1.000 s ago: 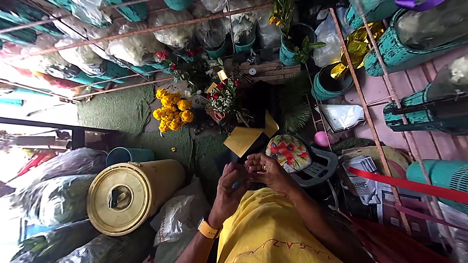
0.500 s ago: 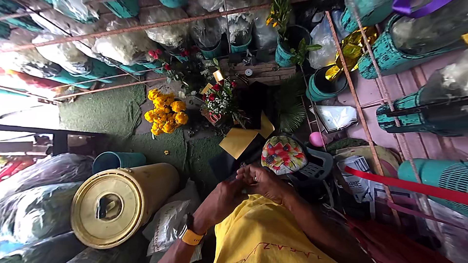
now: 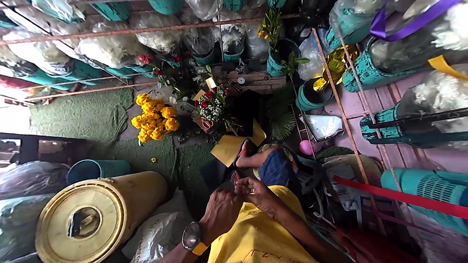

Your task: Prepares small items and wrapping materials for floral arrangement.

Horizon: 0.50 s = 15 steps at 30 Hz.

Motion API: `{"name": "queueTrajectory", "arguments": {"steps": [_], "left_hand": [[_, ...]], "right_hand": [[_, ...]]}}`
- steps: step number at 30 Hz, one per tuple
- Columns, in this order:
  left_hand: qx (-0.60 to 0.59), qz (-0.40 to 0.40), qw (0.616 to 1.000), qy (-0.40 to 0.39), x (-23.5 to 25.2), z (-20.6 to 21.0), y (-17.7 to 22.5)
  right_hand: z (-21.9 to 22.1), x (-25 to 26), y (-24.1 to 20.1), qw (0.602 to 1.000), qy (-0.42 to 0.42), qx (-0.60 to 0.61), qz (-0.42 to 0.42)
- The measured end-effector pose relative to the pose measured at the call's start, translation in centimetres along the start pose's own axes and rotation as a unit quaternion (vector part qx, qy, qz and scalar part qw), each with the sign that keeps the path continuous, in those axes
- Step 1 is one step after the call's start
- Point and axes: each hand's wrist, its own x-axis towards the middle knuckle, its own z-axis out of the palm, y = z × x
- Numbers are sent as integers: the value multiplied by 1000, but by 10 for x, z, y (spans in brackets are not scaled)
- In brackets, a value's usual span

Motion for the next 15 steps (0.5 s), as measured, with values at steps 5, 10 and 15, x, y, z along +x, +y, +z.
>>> {"name": "queueTrajectory", "arguments": {"steps": [5,10,15], "left_hand": [[-96,-101,987,85,-8,10,-20],[-223,-304,923,75,-12,38,-72],[-325,-424,840,97,15,77,-95]], "right_hand": [[6,31,-24,995,-78,-64,-5],[-18,70,-49,965,-105,-237,48],[-115,128,-76,774,-161,-604,100]]}}
